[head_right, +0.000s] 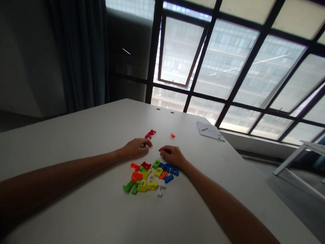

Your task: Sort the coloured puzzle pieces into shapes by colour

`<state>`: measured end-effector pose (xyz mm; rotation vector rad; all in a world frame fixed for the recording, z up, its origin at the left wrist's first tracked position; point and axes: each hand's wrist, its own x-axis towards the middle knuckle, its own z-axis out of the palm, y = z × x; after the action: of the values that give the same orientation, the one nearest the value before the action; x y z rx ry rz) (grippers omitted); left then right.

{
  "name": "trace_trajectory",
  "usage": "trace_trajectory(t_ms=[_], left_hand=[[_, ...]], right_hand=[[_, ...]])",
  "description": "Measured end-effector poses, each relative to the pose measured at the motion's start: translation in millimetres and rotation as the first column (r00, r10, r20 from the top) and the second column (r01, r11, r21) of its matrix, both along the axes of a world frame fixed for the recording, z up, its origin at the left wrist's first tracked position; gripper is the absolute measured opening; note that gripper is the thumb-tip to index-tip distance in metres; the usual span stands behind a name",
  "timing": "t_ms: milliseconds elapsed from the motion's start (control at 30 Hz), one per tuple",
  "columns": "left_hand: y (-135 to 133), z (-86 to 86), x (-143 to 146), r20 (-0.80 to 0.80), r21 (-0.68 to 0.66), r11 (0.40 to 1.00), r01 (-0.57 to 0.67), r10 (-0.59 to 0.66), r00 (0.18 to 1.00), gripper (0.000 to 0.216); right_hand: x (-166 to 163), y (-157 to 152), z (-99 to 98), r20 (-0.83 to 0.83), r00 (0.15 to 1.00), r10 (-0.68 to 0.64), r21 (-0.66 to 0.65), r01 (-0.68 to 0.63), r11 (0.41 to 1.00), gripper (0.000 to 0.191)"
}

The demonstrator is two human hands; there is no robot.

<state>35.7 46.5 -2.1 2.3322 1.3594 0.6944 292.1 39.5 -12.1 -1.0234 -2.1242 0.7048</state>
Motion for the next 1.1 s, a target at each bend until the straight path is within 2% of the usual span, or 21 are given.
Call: trace_trajectory(t_ms=[33,100,133,167,233,367,600,700,867,1100], left_hand=[[-0.4,3.4,-1.7,0.057,-0.087,0.987,0.133,-0.128,0.99,0.029],[-1.1,11.8,-6.1,0.161,-0.24,0.893,0.381,-0.35,0.923,0.027],[-1.4,16.3,-8.3,0.183,-0.296,0.842,0.452,-0.414,0.892,0.027],[-1.7,20.6,-10.2,0.181,-0.339,0.805,0.487,-0.453,0.873,0.028],[-2.6,27.2,-12.6,0.138,-0.374,0.77,0.517,-0.505,0.852,0.03],[-4.8,31.5,-11.7,0.059,-0.329,0.751,0.573,-0.589,0.806,0.03],[-3.2,25.5,-9.6,0.14,-0.371,0.735,0.568,-0.56,0.816,0.027],[-2.0,20.6,-8.5,0.172,-0.388,0.752,0.533,-0.509,0.844,0.026],[-4.5,18.5,-6.6,0.229,-0.353,0.806,0.474,-0.417,0.88,0.03],[-16.5,11.5,13.3,0.339,-0.123,0.929,0.35,-0.292,0.894,0.027]], right_hand=[[0.1,-0.5,0.5,-0.001,1.0,0.009,-0.002,-0.009,1.0,0.026],[0.1,-1.3,1.4,0.001,1.0,0.015,-0.003,-0.015,1.0,0.026],[0.0,-1.6,1.7,0.003,1.0,0.014,-0.005,-0.014,1.0,0.026],[-0.1,-1.9,1.9,0.004,1.0,0.013,-0.008,-0.013,1.0,0.026],[-0.3,-2.0,1.7,0.002,1.0,0.006,-0.013,-0.006,1.0,0.026],[0.1,-1.0,0.0,0.008,1.0,0.006,0.003,-0.006,1.0,0.026],[1.3,0.8,-0.4,0.023,1.0,0.007,0.005,-0.007,1.0,0.025],[1.1,0.5,0.6,0.023,1.0,0.008,0.006,-0.008,1.0,0.024],[1.2,0.0,0.9,0.014,1.0,0.018,-0.004,-0.018,1.0,0.026],[3.1,1.6,-2.5,-0.022,0.998,0.055,-0.023,-0.055,0.998,0.034]])
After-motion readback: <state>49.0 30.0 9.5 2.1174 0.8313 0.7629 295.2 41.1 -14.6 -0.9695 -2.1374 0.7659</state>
